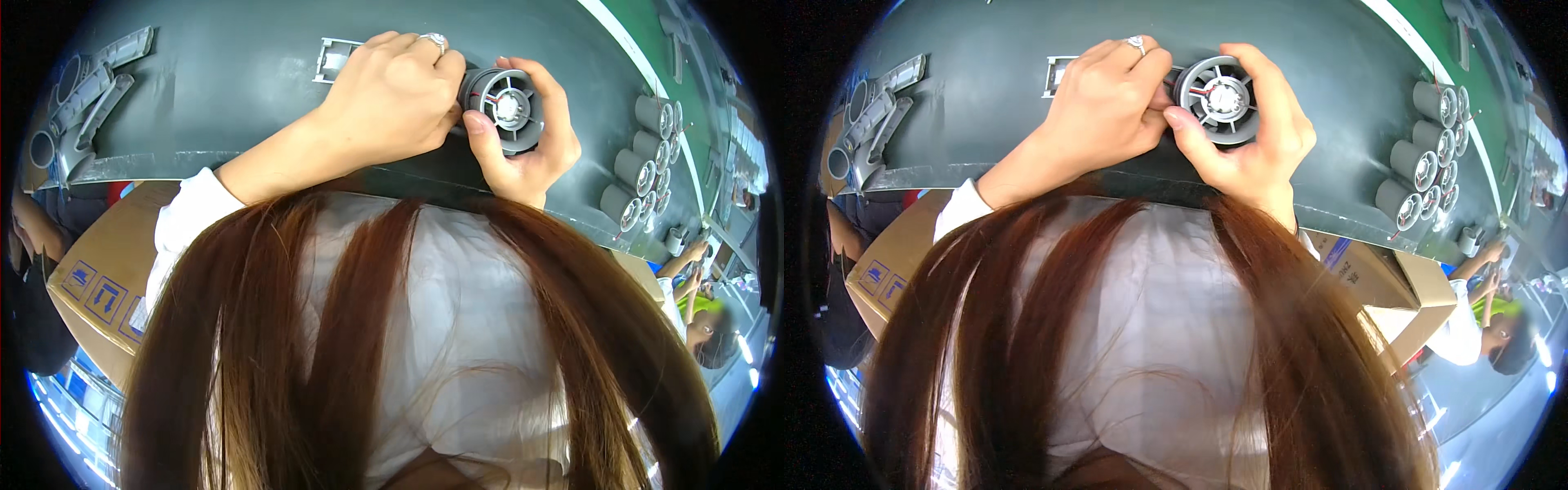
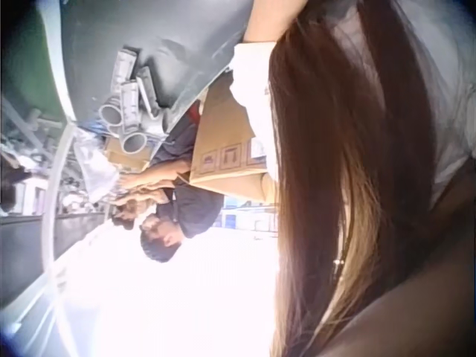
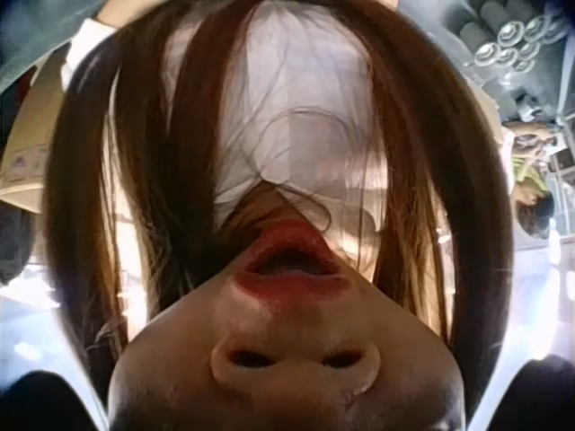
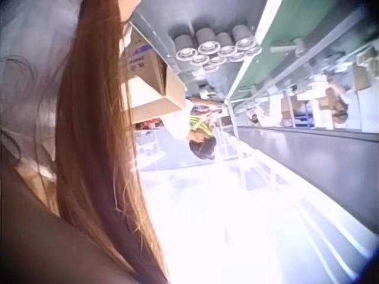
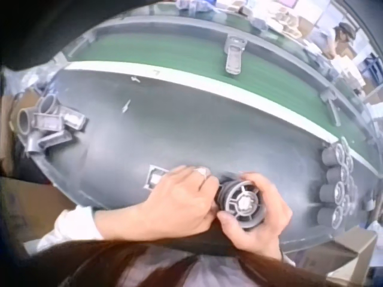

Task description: Assembling internal components and housing for handheld mini fans on an assembly line.

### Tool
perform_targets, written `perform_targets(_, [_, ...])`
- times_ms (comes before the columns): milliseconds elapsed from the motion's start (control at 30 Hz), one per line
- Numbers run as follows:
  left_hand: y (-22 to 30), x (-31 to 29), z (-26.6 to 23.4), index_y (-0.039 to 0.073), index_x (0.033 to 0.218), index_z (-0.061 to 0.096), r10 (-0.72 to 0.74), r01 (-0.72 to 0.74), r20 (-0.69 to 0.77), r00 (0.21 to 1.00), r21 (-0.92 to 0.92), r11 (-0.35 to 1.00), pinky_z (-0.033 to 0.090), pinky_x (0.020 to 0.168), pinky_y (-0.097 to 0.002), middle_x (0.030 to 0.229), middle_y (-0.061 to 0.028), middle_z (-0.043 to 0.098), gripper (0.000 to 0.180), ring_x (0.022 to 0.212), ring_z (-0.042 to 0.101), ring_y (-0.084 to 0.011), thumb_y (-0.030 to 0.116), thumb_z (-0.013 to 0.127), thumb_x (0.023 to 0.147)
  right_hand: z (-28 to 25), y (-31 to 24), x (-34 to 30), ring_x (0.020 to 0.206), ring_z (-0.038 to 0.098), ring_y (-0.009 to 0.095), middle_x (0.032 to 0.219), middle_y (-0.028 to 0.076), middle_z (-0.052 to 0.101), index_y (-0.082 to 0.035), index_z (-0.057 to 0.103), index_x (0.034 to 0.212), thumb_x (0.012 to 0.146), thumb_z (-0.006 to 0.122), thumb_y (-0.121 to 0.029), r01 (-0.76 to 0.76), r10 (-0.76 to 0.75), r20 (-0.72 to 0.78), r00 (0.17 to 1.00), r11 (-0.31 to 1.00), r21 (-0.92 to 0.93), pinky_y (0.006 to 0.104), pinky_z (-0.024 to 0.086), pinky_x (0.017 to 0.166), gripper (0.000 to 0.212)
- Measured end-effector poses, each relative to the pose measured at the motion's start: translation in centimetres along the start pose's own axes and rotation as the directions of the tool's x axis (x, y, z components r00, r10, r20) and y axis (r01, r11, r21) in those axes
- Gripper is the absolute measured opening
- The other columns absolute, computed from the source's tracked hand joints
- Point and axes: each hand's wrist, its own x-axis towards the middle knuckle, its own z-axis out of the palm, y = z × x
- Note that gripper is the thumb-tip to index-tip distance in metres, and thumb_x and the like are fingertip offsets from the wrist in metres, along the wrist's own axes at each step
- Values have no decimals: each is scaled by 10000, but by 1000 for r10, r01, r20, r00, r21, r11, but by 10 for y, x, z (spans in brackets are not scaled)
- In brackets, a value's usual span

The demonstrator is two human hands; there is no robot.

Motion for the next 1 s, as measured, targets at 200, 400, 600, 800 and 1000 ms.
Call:
perform_targets(200, [-3,-2,3,7,665,584,-2,3,-61,998,23,1000,488,591,-372,653,-128,594,161,611,614,-272,135,664,608,-1,2,0,714,650,198,851,123,653,31,611,997,563,819,-176,-21,21,15,1000,1000,21,280,523,656,524])
perform_targets(400, [-4,-4,3,28,654,590,-60,62,-65,996,29,998,487,577,-377,633,-118,591,134,606,611,-275,143,649,616,-2,3,0,733,649,182,863,121,659,36,613,999,570,815,-163,-45,41,54,998,997,59,274,521,679,515])
perform_targets(600, [-2,-3,0,41,657,524,-16,24,-123,992,61,998,465,514,-376,601,-89,523,113,545,566,-268,77,618,606,-7,-3,3,733,647,176,868,117,660,34,615,1000,576,815,-165,-60,56,85,995,997,50,270,519,681,509])
perform_targets(800, [-8,-7,-1,38,643,529,-32,46,-138,990,100,994,459,462,-398,583,-89,518,106,502,554,-281,92,605,593,-4,1,-3,760,651,190,898,132,665,32,615,1032,589,817,-162,-60,63,133,989,998,-23,282,518,695,524])
perform_targets(1000, [-12,-8,-3,21,614,532,-66,65,-64,996,-15,998,457,464,-409,606,-107,533,80,523,555,-306,88,569,588,-8,-10,-5,880,643,236,1005,171,654,28,604,1109,602,826,-167,-188,187,173,967,982,-11,324,498,799,587])
